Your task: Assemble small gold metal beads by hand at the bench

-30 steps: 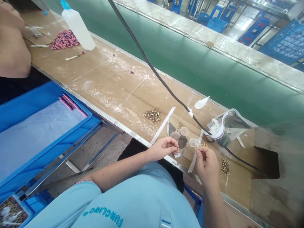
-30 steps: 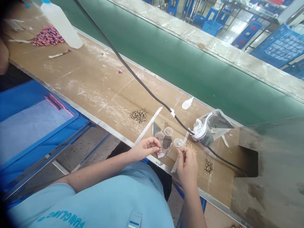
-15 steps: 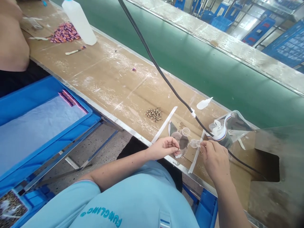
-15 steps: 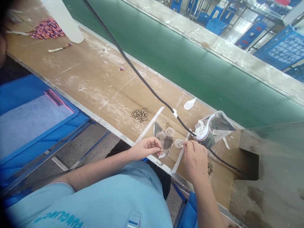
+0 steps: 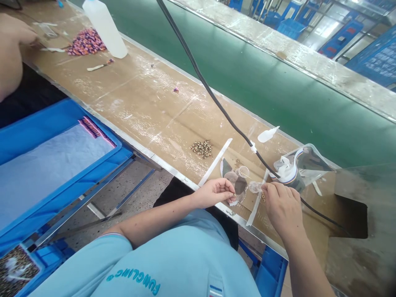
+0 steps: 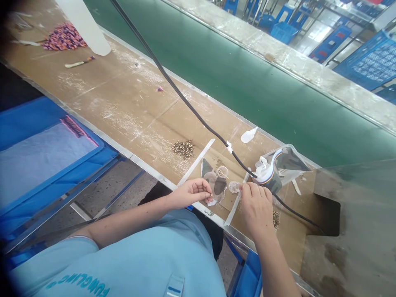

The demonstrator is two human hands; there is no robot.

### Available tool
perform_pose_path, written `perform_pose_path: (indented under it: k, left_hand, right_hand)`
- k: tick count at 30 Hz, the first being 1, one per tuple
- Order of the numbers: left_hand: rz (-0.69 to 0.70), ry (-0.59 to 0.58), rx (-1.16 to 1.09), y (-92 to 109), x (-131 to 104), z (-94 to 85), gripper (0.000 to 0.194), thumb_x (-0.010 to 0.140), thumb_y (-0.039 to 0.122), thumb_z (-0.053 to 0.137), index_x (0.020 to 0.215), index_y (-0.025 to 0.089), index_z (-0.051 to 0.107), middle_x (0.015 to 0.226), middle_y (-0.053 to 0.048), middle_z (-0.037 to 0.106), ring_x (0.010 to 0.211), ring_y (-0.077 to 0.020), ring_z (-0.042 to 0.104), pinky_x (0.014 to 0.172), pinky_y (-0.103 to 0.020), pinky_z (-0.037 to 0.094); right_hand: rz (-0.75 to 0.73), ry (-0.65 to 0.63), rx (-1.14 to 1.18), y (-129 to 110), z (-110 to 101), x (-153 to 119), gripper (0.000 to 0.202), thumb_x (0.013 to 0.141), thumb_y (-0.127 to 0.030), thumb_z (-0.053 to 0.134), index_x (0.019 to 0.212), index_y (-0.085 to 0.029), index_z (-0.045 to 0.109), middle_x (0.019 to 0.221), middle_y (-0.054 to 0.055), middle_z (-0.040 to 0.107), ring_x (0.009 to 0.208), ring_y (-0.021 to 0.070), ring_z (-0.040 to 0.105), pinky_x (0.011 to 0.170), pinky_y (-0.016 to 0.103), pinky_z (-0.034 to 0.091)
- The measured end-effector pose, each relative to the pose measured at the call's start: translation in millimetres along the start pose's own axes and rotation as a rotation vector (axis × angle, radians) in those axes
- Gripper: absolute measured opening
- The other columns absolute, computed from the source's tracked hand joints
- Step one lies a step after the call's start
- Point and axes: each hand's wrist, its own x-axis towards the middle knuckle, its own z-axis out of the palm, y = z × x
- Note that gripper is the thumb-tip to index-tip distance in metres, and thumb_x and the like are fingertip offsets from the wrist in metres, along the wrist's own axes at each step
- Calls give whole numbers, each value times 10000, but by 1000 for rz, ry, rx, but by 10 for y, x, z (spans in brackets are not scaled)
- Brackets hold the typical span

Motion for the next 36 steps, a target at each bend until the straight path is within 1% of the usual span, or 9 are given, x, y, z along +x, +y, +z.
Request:
perform_pose_path:
  k: [4, 14, 19, 23, 31, 36]
  left_hand:
    - [-2, 4, 2, -13, -3, -9, 398, 619, 435, 769, 762, 129, 558, 686, -9, 633, 684, -117, 645, 704, -267, 519]
    - [-4, 3, 16, -9, -1, -7, 398, 613, 429, 775, 768, 126, 570, 690, -11, 635, 681, -117, 641, 715, -274, 516]
    - [-17, 0, 25, -12, -6, -20, 391, 608, 420, 781, 771, 114, 600, 704, -20, 636, 687, -117, 641, 723, -268, 511]
    - [-24, 5, 18, -20, -7, -26, 399, 594, 426, 788, 774, 114, 616, 705, -17, 631, 697, -120, 640, 728, -268, 511]
    - [-14, 1, 22, -23, -14, -28, 361, 622, 404, 780, 783, 118, 631, 714, -26, 640, 704, -133, 642, 738, -286, 517]
    - [-23, -3, 3, -4, -18, -25, 370, 609, 414, 785, 780, 116, 644, 700, -23, 643, 699, -126, 636, 729, -278, 520]
  right_hand:
    - [25, -33, 6, -3, 3, 1, 259, 935, -232, 392, 719, -191, 528, 714, 48, 570, 690, 171, 470, 715, 308, 292]
    - [22, -21, 55, -11, -23, 25, 251, 933, -231, 399, 730, -183, 539, 722, 55, 566, 693, 173, 460, 716, 308, 287]
    - [-9, -13, -16, -6, -16, 20, 280, 948, -229, 351, 743, -189, 537, 737, 56, 574, 701, 174, 468, 722, 309, 292]
    - [-44, 1, -77, -1, -5, 0, 265, 949, -231, 361, 754, -184, 534, 755, 58, 587, 705, 175, 465, 731, 309, 298]
    - [-12, -21, -49, -3, 10, 2, 283, 947, -241, 352, 741, -191, 540, 737, 56, 586, 693, 174, 467, 729, 312, 298]
    - [-16, 3, -48, -7, 4, 3, 291, 950, -242, 351, 731, -192, 535, 720, 50, 590, 684, 173, 469, 720, 305, 303]
